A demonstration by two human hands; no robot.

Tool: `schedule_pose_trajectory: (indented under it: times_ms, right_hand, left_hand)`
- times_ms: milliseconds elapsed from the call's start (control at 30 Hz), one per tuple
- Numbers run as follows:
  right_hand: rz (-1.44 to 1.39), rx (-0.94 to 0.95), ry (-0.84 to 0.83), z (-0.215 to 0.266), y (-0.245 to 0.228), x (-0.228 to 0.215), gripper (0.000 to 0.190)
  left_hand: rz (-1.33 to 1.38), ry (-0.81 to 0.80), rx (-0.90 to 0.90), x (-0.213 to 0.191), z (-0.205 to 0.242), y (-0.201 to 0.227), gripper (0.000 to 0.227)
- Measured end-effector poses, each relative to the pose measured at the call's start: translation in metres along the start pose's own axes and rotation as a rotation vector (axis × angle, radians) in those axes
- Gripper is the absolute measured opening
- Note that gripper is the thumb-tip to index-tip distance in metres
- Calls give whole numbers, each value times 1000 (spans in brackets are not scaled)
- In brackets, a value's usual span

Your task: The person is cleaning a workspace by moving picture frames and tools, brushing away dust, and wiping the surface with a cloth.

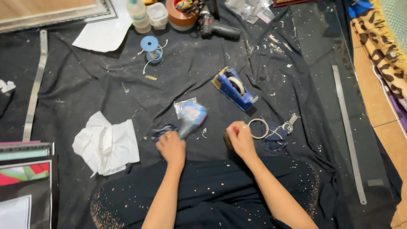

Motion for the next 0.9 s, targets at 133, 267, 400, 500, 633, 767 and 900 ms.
schedule_pose_trajectory:
  times_ms: [133, 267, 400, 500, 633, 767, 900]
  right_hand:
    - [-80, 114, 334, -39, 26, -34, 20]
    - [-589, 526, 511, -62, 96, -12, 16]
    - [-885, 674, 222, -39, 122, 48, 20]
    - [-307, 426, 57, -48, 112, 32, 21]
    - [211, 245, 337, -63, 177, -73, 31]
    - [563, 345, 120, -64, 327, -134, 44]
    - [698, 536, -312, -58, 374, -133, 73]
  left_hand:
    - [-109, 90, -70, -17, 4, 7, 76]
    - [136, -69, 139, -35, 10, 65, 72]
    - [436, -204, 226, 2, 27, 109, 62]
    - [446, -296, 255, 11, 32, 115, 51]
    - [400, -327, 260, 19, 30, 93, 50]
    - [306, -333, 343, 27, 26, 92, 50]
    - [253, -411, 372, 29, 23, 106, 52]
Point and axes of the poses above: each hand's wrist, its own z-axis away from the middle knuckle, its own x-axis out of the palm, y = z × x, the point moved 4 cm from there along -z, towards the middle knuckle, and after that the axes turned 10 degrees about -x, right-handed, at the moved point
